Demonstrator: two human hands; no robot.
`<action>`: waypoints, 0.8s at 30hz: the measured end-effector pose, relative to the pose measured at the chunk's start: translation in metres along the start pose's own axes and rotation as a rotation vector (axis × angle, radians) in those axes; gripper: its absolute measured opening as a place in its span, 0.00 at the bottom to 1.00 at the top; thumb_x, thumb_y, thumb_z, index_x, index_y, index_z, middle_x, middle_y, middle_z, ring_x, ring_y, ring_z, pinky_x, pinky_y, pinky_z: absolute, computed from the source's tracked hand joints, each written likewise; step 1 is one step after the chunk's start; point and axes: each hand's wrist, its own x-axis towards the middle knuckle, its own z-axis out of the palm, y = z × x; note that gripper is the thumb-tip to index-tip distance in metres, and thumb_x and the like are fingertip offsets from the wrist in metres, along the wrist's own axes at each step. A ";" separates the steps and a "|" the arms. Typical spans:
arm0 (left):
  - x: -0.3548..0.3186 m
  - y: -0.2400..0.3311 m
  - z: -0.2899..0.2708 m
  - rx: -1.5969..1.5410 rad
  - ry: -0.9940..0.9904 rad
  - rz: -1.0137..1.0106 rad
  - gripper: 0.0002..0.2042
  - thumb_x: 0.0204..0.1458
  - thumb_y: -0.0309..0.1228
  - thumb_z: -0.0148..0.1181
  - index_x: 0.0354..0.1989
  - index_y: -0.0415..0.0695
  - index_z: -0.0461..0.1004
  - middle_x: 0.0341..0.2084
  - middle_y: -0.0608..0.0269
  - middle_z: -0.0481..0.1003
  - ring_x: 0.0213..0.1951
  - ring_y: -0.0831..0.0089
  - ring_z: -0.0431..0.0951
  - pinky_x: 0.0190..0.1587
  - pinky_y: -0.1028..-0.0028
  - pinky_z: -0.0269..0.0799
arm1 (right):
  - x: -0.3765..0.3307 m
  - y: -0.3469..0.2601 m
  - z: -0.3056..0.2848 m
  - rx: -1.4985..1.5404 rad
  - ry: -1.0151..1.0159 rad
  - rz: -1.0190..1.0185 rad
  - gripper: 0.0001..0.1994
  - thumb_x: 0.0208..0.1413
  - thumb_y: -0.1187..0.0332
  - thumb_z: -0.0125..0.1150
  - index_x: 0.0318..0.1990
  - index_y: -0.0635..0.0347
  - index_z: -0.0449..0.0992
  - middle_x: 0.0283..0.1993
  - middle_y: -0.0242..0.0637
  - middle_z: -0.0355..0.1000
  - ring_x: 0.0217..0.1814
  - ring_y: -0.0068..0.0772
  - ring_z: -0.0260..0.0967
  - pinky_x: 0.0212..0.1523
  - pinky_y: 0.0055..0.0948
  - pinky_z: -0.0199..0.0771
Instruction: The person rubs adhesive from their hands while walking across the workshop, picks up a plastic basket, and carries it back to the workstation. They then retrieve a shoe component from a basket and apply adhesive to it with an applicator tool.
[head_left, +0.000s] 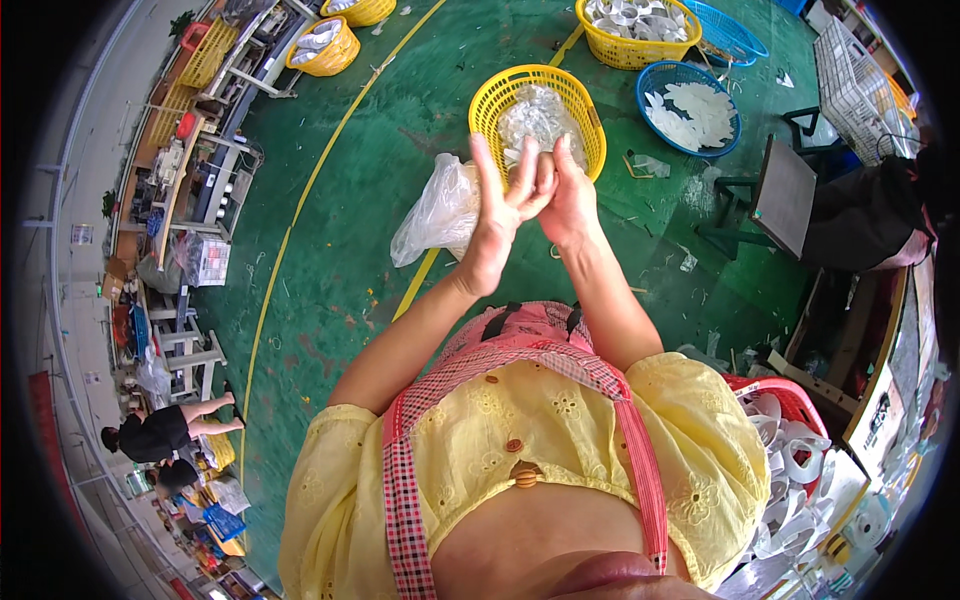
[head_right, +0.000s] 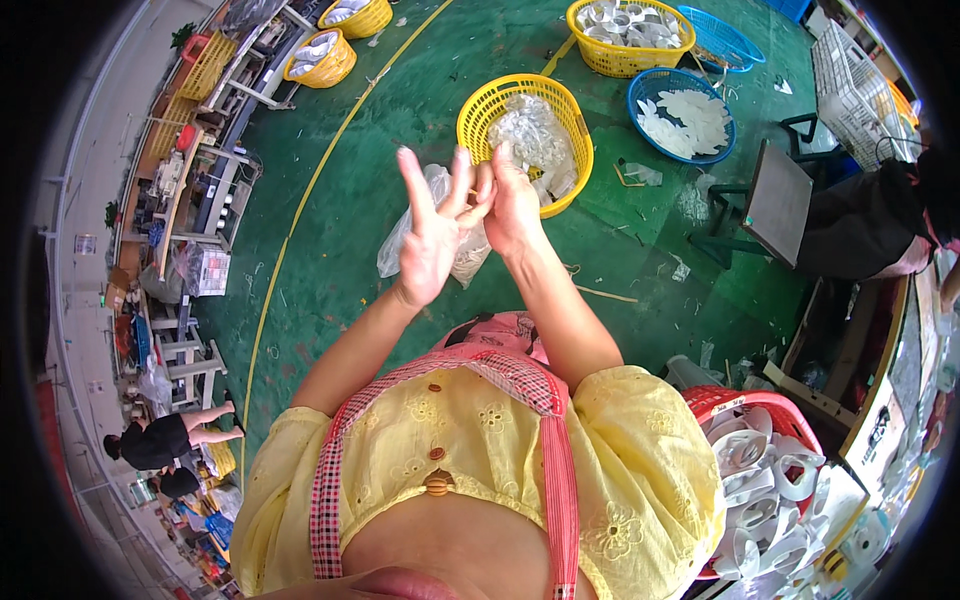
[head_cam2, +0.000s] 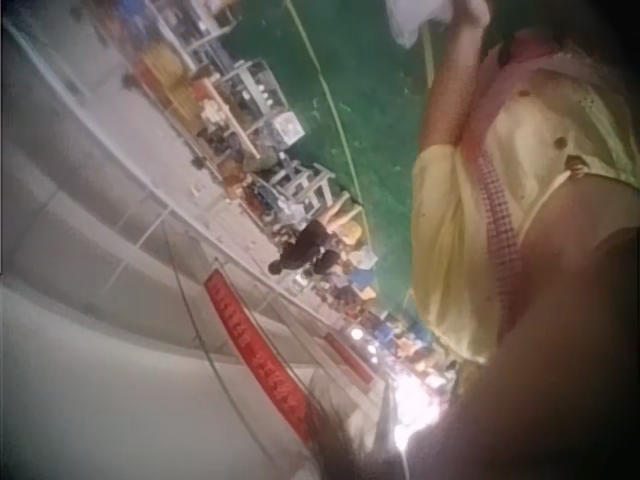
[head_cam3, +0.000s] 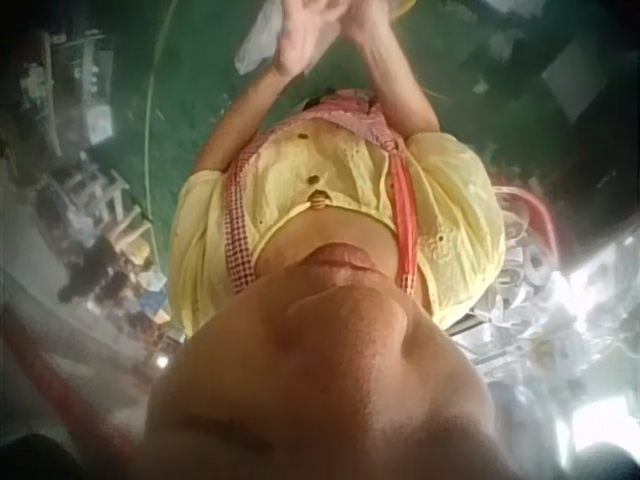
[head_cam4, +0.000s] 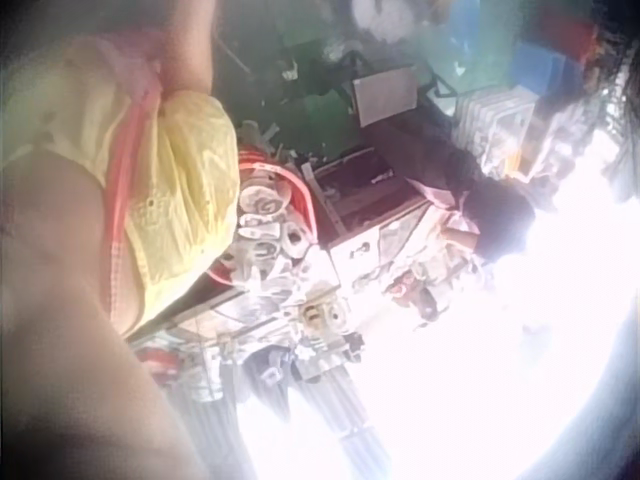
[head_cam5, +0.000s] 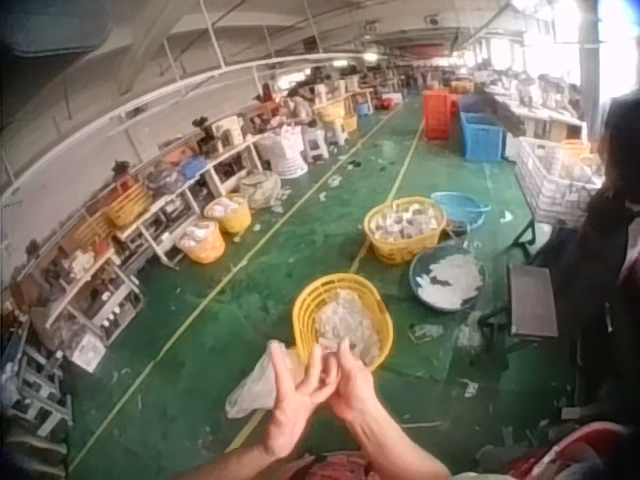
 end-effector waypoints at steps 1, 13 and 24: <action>0.003 0.006 0.000 -0.060 0.067 -0.007 0.40 0.39 0.64 0.31 0.53 0.63 0.15 0.57 0.53 0.30 0.56 0.54 0.45 0.54 0.54 0.41 | 0.000 -0.001 0.002 -0.056 -0.036 -0.009 0.23 0.53 0.51 0.35 0.24 0.62 0.67 0.25 0.38 0.67 0.27 0.30 0.62 0.33 0.28 0.62; 0.027 0.009 -0.009 -0.178 0.113 -0.089 0.37 0.39 0.64 0.32 0.54 0.71 0.21 0.57 0.55 0.24 0.50 0.50 0.57 0.53 0.62 0.50 | 0.001 -0.015 0.010 -0.292 0.057 -0.436 0.07 0.48 0.69 0.48 0.25 0.63 0.65 0.22 0.39 0.67 0.24 0.30 0.65 0.38 0.30 0.64; 0.039 0.032 -0.052 0.428 0.016 -0.372 0.42 0.38 0.65 0.29 0.57 0.51 0.28 0.56 0.46 0.36 0.52 0.54 0.56 0.53 0.59 0.45 | 0.007 -0.022 -0.048 -0.429 0.160 -0.056 0.15 0.48 0.56 0.48 0.24 0.60 0.67 0.24 0.37 0.67 0.28 0.25 0.63 0.33 0.27 0.62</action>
